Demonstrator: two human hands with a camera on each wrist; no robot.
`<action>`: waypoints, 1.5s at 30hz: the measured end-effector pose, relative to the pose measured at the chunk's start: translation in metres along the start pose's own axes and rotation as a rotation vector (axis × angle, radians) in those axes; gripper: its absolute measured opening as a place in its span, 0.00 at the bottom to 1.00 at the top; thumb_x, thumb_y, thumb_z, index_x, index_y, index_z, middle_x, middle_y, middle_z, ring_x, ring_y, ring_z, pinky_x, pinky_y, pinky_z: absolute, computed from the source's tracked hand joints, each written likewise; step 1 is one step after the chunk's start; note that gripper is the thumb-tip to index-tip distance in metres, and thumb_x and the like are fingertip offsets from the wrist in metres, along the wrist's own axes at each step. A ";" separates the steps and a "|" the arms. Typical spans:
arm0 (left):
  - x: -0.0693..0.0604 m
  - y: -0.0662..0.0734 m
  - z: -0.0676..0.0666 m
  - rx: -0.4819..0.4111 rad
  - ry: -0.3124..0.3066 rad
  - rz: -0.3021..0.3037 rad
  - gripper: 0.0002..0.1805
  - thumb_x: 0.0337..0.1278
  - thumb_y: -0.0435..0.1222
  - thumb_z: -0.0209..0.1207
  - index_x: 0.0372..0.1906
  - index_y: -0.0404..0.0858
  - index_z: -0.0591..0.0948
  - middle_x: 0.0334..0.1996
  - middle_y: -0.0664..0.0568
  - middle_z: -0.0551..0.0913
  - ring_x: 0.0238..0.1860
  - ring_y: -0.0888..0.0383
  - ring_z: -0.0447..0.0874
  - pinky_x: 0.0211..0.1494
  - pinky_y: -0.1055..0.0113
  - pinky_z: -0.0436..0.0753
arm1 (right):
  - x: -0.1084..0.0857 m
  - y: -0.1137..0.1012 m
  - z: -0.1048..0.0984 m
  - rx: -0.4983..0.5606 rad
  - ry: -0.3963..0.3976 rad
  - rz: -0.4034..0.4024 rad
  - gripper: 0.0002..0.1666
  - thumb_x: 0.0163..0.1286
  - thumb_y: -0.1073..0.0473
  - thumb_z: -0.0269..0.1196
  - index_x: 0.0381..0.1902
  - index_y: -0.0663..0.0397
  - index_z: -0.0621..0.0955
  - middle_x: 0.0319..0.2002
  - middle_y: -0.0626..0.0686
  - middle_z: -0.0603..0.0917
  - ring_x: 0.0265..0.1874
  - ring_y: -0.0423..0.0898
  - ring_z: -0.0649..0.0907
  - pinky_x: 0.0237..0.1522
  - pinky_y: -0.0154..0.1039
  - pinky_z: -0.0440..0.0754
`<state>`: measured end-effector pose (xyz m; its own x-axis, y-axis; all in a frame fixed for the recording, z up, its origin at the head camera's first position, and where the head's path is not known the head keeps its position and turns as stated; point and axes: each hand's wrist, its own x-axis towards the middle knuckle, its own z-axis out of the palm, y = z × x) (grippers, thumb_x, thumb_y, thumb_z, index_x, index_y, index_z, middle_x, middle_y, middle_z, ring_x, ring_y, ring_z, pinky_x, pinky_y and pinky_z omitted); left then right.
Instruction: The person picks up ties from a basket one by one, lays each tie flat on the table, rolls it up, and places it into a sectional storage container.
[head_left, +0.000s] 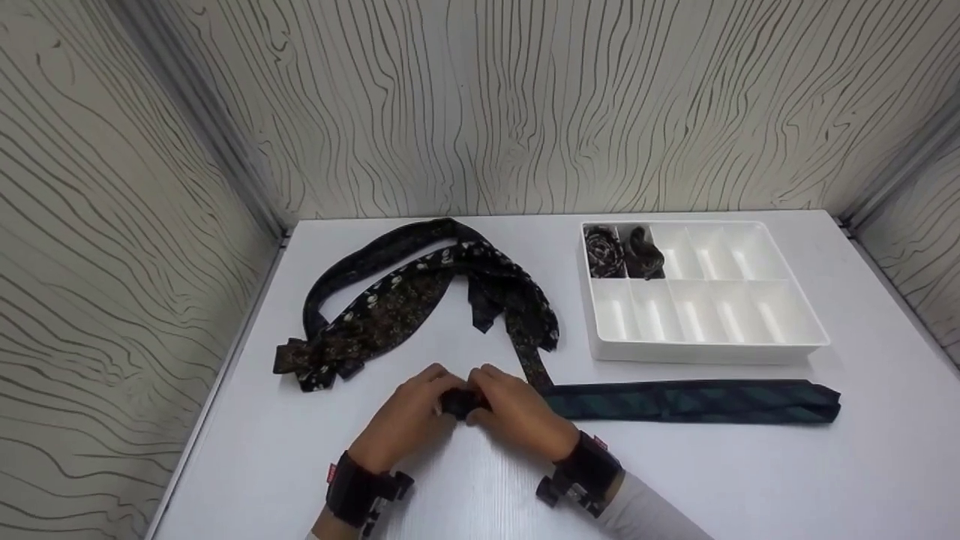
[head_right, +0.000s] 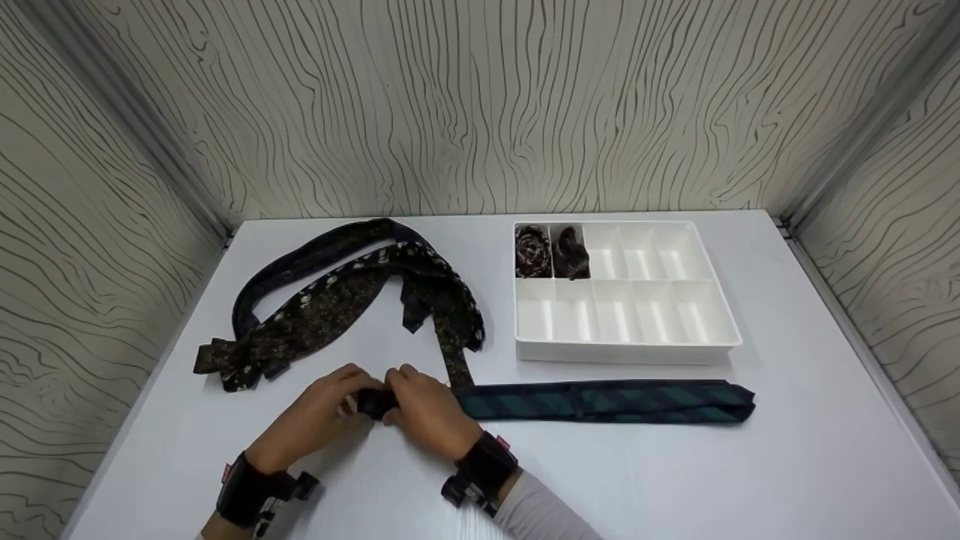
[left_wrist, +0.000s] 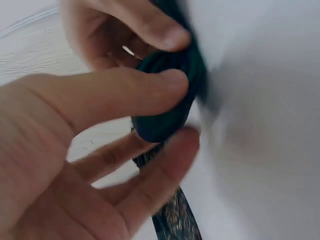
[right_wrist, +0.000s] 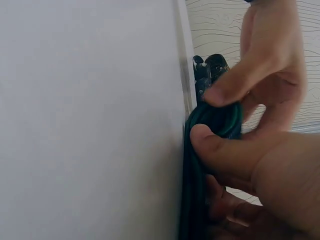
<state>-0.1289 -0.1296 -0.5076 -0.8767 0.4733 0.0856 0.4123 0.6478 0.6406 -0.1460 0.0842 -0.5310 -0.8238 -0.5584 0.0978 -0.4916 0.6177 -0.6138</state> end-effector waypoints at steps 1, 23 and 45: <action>0.001 0.001 0.001 -0.025 -0.004 -0.002 0.18 0.61 0.27 0.71 0.54 0.41 0.83 0.46 0.53 0.82 0.46 0.57 0.83 0.51 0.62 0.86 | -0.001 0.000 0.001 -0.006 0.021 -0.012 0.13 0.66 0.59 0.75 0.42 0.51 0.80 0.37 0.46 0.78 0.34 0.37 0.76 0.35 0.32 0.76; 0.008 0.012 0.028 0.059 -0.013 0.077 0.20 0.60 0.30 0.72 0.55 0.47 0.85 0.50 0.54 0.80 0.51 0.58 0.79 0.56 0.62 0.85 | -0.026 0.007 -0.025 -0.135 0.044 -0.009 0.24 0.59 0.48 0.81 0.47 0.49 0.83 0.44 0.46 0.79 0.38 0.40 0.80 0.41 0.38 0.83; 0.017 0.025 0.034 0.075 0.018 0.135 0.18 0.60 0.32 0.71 0.55 0.45 0.84 0.48 0.56 0.77 0.47 0.63 0.80 0.54 0.67 0.85 | -0.039 0.026 -0.034 -0.131 0.007 0.019 0.28 0.62 0.46 0.78 0.57 0.46 0.83 0.47 0.46 0.81 0.43 0.43 0.84 0.45 0.44 0.86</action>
<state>-0.1250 -0.0849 -0.5164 -0.8162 0.5488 0.1807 0.5432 0.6223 0.5637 -0.1365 0.1406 -0.5238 -0.8350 -0.5424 0.0932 -0.5083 0.6952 -0.5082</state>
